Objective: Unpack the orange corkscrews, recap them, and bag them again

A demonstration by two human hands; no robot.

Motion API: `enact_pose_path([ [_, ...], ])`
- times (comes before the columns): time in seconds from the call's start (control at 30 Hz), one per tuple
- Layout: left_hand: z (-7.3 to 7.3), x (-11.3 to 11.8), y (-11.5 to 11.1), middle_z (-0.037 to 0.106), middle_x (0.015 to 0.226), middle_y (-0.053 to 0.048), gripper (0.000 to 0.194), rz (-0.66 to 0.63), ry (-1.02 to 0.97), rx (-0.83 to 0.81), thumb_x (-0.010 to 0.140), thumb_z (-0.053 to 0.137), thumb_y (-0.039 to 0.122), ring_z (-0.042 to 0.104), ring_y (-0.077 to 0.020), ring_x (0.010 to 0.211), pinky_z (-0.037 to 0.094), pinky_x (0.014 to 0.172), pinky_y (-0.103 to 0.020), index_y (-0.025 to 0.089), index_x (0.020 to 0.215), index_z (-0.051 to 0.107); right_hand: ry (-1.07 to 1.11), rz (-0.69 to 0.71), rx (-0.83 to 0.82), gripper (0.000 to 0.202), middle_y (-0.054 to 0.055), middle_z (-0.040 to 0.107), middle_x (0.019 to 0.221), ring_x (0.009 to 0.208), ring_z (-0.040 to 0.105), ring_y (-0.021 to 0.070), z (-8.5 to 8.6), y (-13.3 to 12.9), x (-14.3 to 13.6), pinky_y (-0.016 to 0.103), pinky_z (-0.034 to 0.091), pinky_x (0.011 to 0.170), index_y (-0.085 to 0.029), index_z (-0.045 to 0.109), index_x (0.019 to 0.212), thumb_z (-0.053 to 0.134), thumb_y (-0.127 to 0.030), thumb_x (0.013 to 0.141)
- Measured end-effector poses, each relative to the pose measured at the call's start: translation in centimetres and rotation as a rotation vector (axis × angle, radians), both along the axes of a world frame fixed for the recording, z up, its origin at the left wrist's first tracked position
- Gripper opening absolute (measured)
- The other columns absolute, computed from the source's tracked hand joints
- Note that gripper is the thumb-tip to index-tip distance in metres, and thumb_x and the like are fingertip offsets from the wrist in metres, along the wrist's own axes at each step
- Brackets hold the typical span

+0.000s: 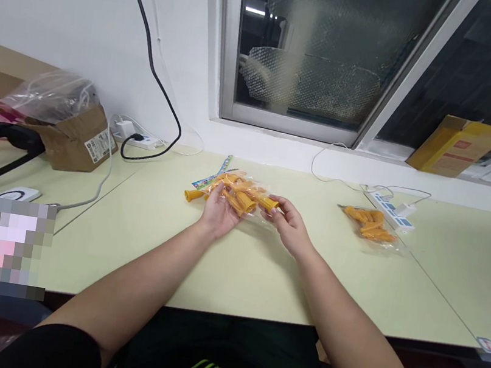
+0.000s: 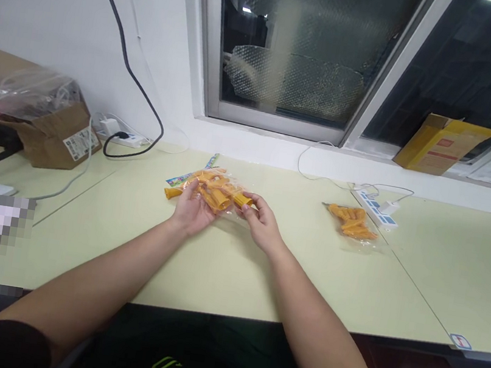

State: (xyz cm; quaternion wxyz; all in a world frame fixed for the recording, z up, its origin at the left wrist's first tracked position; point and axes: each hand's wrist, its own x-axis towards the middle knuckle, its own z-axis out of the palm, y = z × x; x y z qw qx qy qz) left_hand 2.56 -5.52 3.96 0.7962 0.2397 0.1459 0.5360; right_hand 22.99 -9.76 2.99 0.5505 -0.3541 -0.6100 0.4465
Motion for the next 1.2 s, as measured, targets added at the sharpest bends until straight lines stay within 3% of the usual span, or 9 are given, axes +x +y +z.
enact_pose_path([
  [0.13, -0.3, 0.0, 0.0, 0.073, 0.131, -0.013, 0.056, -0.051, 0.02, -0.006, 0.104, 0.042, 0.052, 0.071, -0.0295, 0.113, 0.058, 0.095, -0.046, 0.02, 0.148, 0.055, -0.291, -0.107, 0.163, 0.045, 0.012, 0.061, 0.137, 0.12, 0.065, 0.0272, -1.1, 0.6, 0.1, 0.048, 0.061, 0.099, -0.026, 0.062, 0.135, 0.052, -0.056, 0.103],
  [0.23, -0.4, 0.2, -0.1, 0.074, 0.127, -0.013, 0.058, -0.084, 0.033, -0.025, 0.104, 0.041, 0.052, 0.072, -0.0295, 0.112, 0.057, 0.099, -0.047, 0.017, 0.148, 0.055, -0.42, -0.184, 0.245, 0.044, 0.015, 0.057, 0.133, 0.115, 0.064, 0.0267, -1.2, 0.6, 0.1, 0.047, 0.062, 0.098, -0.025, 0.063, 0.137, 0.051, -0.05, 0.104],
  [0.4, -0.5, 0.8, -0.6, 0.074, 0.128, -0.015, 0.059, -0.129, 0.069, -0.035, 0.104, 0.042, 0.053, 0.071, -0.0316, 0.115, 0.056, 0.102, -0.049, 0.017, 0.15, 0.053, -0.351, -0.343, 0.206, 0.038, 0.009, 0.06, 0.111, 0.093, 0.066, 0.0216, -0.4, 0.0, -0.2, 0.038, 0.065, 0.077, -0.024, 0.063, 0.122, 0.066, -0.049, 0.094],
  [0.5, -0.5, 0.9, -0.8, 0.073, 0.129, -0.015, 0.058, -0.131, 0.085, -0.043, 0.104, 0.041, 0.053, 0.071, -0.0316, 0.115, 0.056, 0.102, -0.051, 0.018, 0.148, 0.054, -0.287, -0.355, 0.194, 0.032, 0.005, 0.065, 0.096, 0.086, 0.067, 0.0206, -0.1, 0.0, -0.2, 0.039, 0.064, 0.081, -0.023, 0.06, 0.108, 0.07, -0.049, 0.092],
  [0.73, 0.1, 0.3, -0.3, 0.069, 0.137, -0.014, 0.059, -0.058, -0.002, -0.071, 0.103, 0.042, 0.056, 0.067, -0.0333, 0.124, 0.054, 0.105, -0.055, 0.023, 0.151, 0.051, -0.332, -0.236, 0.329, 0.038, 0.011, 0.071, 0.129, 0.119, 0.069, 0.0262, 0.5, -0.4, 0.0, 0.048, 0.056, 0.106, -0.026, 0.057, 0.136, 0.056, -0.046, 0.103],
  [0.87, 0.6, -0.8, 0.3, 0.064, 0.145, -0.012, 0.059, -0.049, -0.054, -0.018, 0.104, 0.038, 0.056, 0.061, -0.036, 0.134, 0.052, 0.107, -0.058, 0.028, 0.155, 0.047, -0.225, -0.43, 0.432, 0.025, 0.01, 0.072, 0.111, 0.104, 0.071, 0.0252, 0.9, -0.4, 1.0, 0.046, 0.059, 0.096, -0.025, 0.06, 0.124, 0.054, -0.039, 0.103],
  [0.97, 0.6, -1.8, 0.8, 0.063, 0.146, -0.012, 0.063, -0.055, -0.08, -0.038, 0.102, 0.036, 0.06, 0.059, -0.0384, 0.136, 0.052, 0.106, -0.06, 0.03, 0.157, 0.044, -0.299, -0.574, 0.415, 0.019, 0.011, 0.068, 0.108, 0.1, 0.068, 0.026, 0.6, 0.4, 2.2, 0.046, 0.058, 0.093, -0.024, 0.063, 0.112, 0.051, -0.035, 0.101],
  [1.03, 0.5, -2.3, 1.0, 0.063, 0.145, -0.013, 0.066, -0.058, -0.099, -0.076, 0.101, 0.035, 0.063, 0.058, -0.0393, 0.137, 0.051, 0.106, -0.062, 0.03, 0.159, 0.04, -0.45, -0.532, 0.362, 0.024, 0.013, 0.067, 0.118, 0.109, 0.066, 0.0278, -0.1, 1.4, 2.8, 0.048, 0.056, 0.098, -0.023, 0.064, 0.116, 0.05, -0.031, 0.099],
  [1.2, 0.4, -2.4, 1.3, 0.061, 0.148, -0.014, 0.069, -0.009, -0.143, -0.131, 0.102, 0.031, 0.063, 0.058, -0.0375, 0.137, 0.05, 0.108, -0.061, 0.027, 0.161, 0.035, -0.842, -0.188, 0.354, 0.05, 0.016, 0.05, 0.156, 0.146, 0.045, 0.0297, -2.9, 3.6, 2.1, 0.054, 0.035, 0.122, -0.021, 0.054, 0.146, 0.053, -0.027, 0.096],
])
